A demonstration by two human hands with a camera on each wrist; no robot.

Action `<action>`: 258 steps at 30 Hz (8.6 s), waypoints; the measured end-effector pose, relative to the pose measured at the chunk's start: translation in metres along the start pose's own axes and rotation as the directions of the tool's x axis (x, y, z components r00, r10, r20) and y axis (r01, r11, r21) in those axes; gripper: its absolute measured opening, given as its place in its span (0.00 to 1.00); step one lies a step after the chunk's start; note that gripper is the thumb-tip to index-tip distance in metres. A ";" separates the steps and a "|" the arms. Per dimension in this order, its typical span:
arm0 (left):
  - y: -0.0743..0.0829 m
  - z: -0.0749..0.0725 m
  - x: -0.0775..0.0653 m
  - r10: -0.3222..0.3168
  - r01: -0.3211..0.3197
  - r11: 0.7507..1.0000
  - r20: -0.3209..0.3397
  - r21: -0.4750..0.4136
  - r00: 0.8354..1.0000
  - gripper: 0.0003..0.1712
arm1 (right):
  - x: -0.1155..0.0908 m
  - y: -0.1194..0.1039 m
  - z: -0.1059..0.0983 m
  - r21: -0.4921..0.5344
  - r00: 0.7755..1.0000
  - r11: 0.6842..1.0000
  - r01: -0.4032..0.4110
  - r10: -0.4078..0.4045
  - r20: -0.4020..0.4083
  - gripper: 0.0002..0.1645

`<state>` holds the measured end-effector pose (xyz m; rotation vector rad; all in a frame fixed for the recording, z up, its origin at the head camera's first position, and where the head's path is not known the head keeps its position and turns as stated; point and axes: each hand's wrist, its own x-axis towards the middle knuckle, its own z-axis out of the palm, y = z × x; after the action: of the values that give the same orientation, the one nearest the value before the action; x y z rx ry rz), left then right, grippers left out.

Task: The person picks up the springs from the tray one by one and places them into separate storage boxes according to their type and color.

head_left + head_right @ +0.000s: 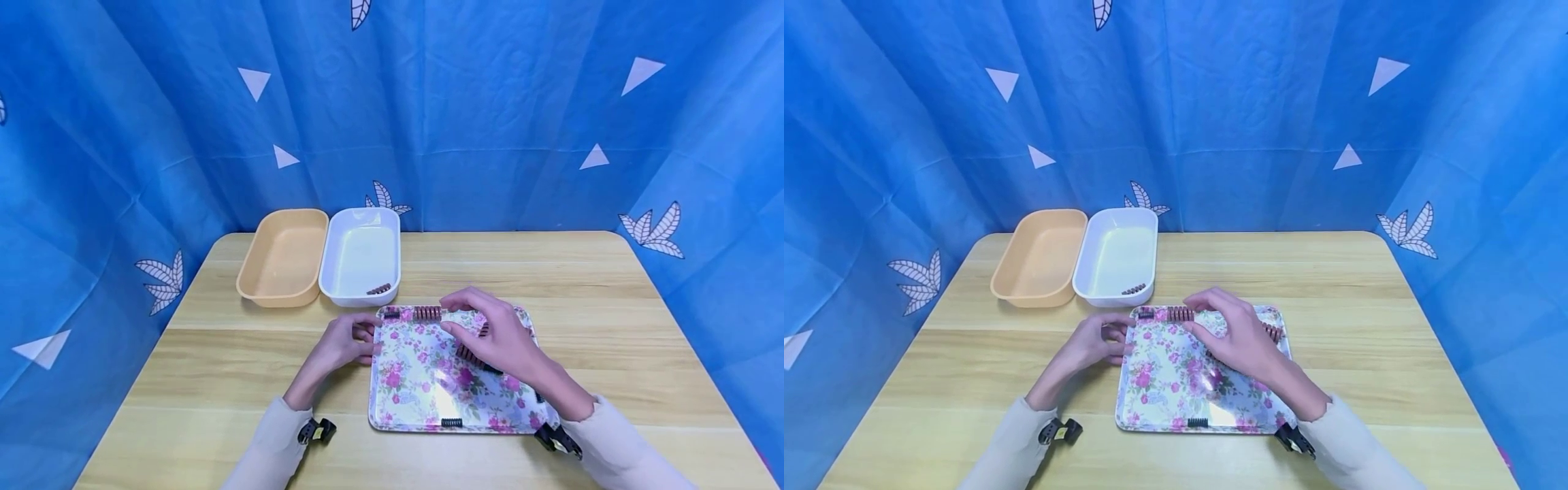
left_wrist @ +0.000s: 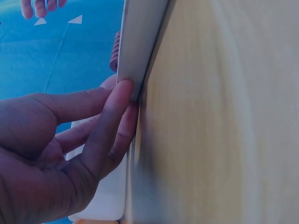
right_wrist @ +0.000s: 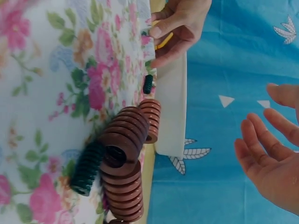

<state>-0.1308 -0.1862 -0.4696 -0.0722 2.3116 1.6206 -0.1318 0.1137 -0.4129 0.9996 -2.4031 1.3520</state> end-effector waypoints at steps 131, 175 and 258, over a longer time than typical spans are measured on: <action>-0.003 0.001 -0.002 0.046 -0.046 0.999 0.018 0.027 0.999 0.28 | -0.052 0.028 -0.030 -0.270 0.993 0.961 -0.068 0.093 0.080 0.12; 0.001 -0.002 -0.005 0.026 -0.027 1.000 0.045 0.004 0.999 0.28 | 0.037 0.015 -0.005 -0.146 0.997 0.989 -0.033 0.042 0.062 0.07; 0.001 -0.011 -0.006 0.055 -0.042 0.995 0.135 -0.091 0.989 0.29 | 0.210 0.031 0.160 -0.062 0.963 0.988 -0.143 0.153 0.223 0.05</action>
<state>-0.1283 -0.1969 -0.4638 0.0748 2.1549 1.6941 -0.2869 -0.1026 -0.4222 1.0314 -2.7135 1.2844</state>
